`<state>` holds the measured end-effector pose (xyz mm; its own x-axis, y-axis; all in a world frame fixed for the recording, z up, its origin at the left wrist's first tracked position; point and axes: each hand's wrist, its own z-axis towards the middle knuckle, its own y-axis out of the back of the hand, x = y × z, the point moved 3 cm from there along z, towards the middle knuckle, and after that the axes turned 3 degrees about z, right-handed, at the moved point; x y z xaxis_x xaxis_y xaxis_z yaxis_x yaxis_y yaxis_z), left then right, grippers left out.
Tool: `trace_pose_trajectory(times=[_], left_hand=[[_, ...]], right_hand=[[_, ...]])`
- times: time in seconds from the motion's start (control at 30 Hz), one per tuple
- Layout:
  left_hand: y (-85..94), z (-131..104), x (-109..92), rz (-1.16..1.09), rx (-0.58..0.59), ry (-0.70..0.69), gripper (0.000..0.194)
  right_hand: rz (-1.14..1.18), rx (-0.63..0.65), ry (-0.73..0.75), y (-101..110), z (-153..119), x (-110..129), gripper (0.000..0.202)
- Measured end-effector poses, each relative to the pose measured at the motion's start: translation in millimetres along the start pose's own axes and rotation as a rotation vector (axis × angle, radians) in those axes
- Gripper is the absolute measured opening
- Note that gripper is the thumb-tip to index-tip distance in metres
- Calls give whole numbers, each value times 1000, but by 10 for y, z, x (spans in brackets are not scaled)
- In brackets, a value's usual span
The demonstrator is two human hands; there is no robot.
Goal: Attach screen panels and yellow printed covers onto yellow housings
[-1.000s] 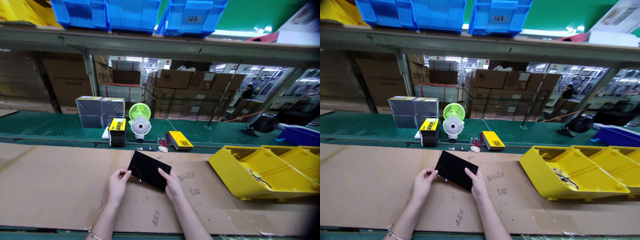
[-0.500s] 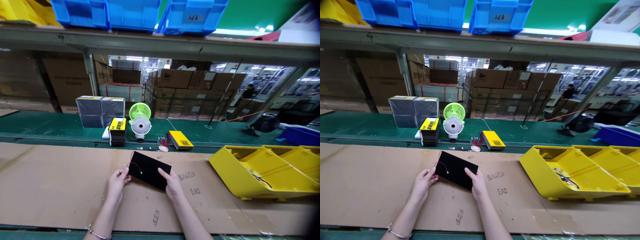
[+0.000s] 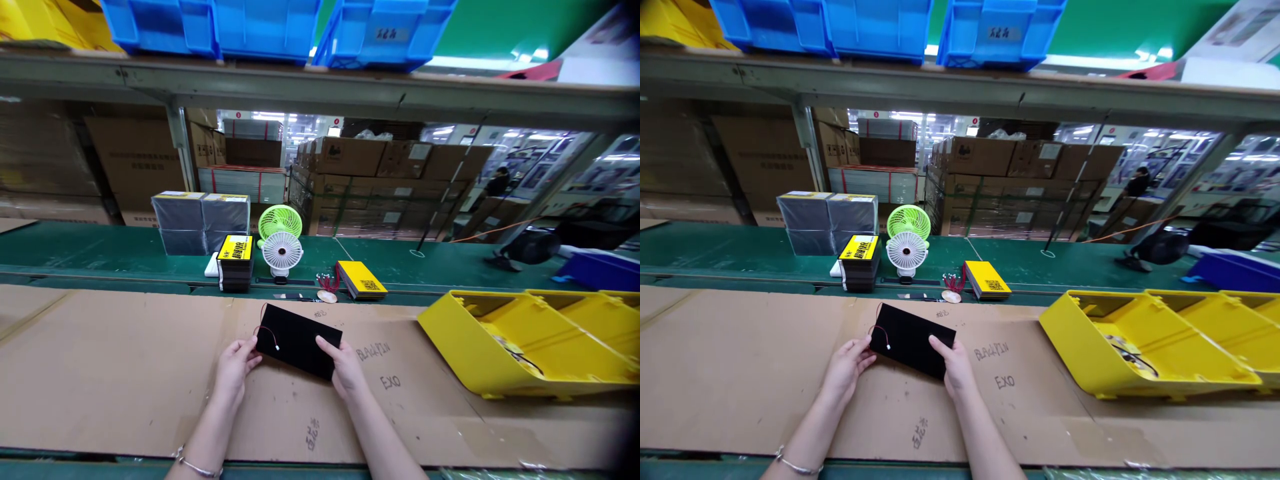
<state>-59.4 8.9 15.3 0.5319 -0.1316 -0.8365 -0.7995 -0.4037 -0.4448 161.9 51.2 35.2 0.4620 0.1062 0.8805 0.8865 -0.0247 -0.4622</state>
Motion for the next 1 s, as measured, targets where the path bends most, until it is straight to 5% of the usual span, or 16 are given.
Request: trace_pose_trajectory(times=[1.0], left_hand=[[-49, -29, 19, -177, 62, 152, 12]], right_hand=[[-14, 73, -54, -6, -6, -26, 44]])
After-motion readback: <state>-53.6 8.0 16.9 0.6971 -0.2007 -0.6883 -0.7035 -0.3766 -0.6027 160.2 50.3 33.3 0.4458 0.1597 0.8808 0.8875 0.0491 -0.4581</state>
